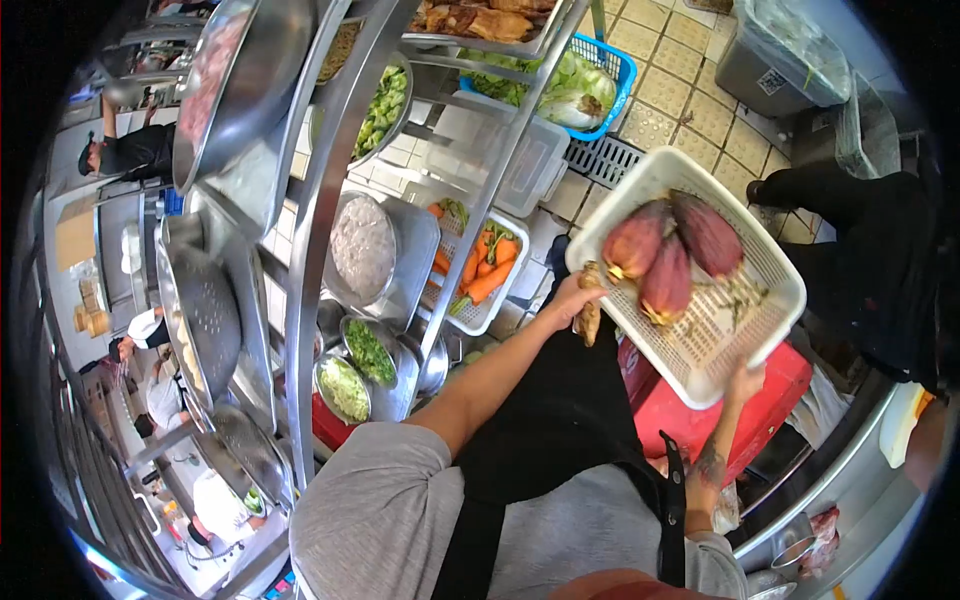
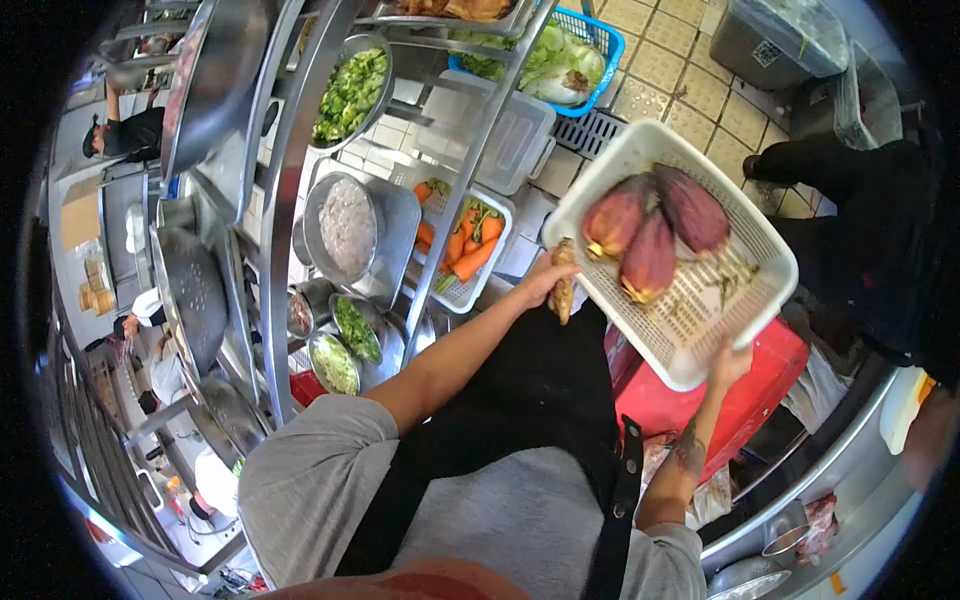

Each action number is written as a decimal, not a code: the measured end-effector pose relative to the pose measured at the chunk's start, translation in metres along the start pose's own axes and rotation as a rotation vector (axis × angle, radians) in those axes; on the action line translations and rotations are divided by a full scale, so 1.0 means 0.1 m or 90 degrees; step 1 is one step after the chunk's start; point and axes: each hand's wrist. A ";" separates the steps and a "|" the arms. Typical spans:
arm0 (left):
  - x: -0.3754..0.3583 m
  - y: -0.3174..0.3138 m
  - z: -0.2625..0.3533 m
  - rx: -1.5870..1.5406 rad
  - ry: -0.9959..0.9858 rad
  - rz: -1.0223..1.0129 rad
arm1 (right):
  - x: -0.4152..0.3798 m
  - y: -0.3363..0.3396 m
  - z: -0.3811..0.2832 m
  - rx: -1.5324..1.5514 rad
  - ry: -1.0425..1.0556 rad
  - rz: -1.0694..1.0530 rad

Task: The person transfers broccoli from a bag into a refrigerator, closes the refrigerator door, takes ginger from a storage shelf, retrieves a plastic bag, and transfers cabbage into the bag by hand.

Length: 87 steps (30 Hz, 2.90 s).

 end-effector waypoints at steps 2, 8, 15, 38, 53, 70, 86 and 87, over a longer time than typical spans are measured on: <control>0.30 0.29 0.01 -0.019 0.024 0.083 | 0.23 -0.48 -0.24 -0.005 0.027 -0.052; 1.01 1.17 0.30 -0.038 -0.024 0.223 | 0.51 -2.28 -0.64 0.053 0.075 -0.130; 0.71 1.49 0.68 0.152 -0.034 0.210 | -0.02 -3.92 -1.37 -0.067 0.080 -0.218; -4.01 1.16 -2.11 -0.110 0.285 0.921 | 0.60 -2.87 -0.85 -0.331 0.243 -0.877; -6.67 3.20 -2.65 -0.993 -0.332 1.121 | -0.88 -2.29 -2.01 -0.173 0.475 -0.880; -5.57 3.56 -2.91 0.306 0.011 1.511 | -1.59 -1.51 -1.96 -0.378 0.552 -0.785; -4.20 3.90 -2.50 0.398 -0.169 1.488 | -1.64 -1.37 -1.01 -0.439 0.584 -0.740; -3.98 3.80 -2.34 0.403 -0.201 1.448 | -1.63 -1.31 -1.05 -0.503 0.602 -0.788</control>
Point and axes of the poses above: each hand's wrist, its own x-axis towards the middle knuckle, its own y-axis out of the back of the hand, z = x × y, and after that the axes turned 7 degrees about z, right-handed
